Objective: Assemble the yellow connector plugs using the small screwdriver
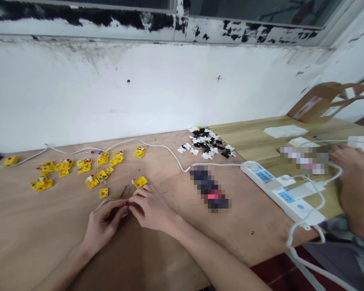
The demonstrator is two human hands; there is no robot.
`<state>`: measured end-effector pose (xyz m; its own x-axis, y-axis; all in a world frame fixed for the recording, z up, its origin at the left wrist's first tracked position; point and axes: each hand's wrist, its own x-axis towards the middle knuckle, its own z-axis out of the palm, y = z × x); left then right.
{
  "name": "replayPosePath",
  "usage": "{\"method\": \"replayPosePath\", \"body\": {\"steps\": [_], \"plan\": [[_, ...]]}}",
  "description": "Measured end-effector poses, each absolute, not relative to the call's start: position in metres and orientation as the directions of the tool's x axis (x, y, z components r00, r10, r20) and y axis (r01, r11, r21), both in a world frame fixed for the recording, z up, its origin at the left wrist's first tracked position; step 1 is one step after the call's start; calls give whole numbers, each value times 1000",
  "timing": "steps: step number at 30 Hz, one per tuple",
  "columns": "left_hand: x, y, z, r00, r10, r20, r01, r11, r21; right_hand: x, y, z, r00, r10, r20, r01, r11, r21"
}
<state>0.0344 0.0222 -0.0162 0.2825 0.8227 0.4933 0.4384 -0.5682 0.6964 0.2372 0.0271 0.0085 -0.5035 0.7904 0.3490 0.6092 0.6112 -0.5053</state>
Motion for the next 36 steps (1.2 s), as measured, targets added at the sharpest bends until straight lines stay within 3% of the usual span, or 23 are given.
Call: {"method": "replayPosePath", "body": {"steps": [13,22,25,30,33,36], "plan": [[31,22,-15,343,748,568,437,-662,609,237,27,8,-505,733,456,563,680,-470],[34,21,-6,492,672,554,417,-740,528,249,31,18,-457,765,453,595,642,-484],[38,19,-2,584,636,505,402,-767,501,288,36,25,-330,838,434,617,539,-573],[44,17,-2,659,600,452,425,-794,435,405,46,16,95,900,425,746,218,-629],[44,18,-5,656,612,442,455,-787,416,462,47,3,141,943,300,850,40,-525],[43,18,-7,638,622,453,464,-781,418,487,45,-9,169,950,263,844,-2,-537]]}}
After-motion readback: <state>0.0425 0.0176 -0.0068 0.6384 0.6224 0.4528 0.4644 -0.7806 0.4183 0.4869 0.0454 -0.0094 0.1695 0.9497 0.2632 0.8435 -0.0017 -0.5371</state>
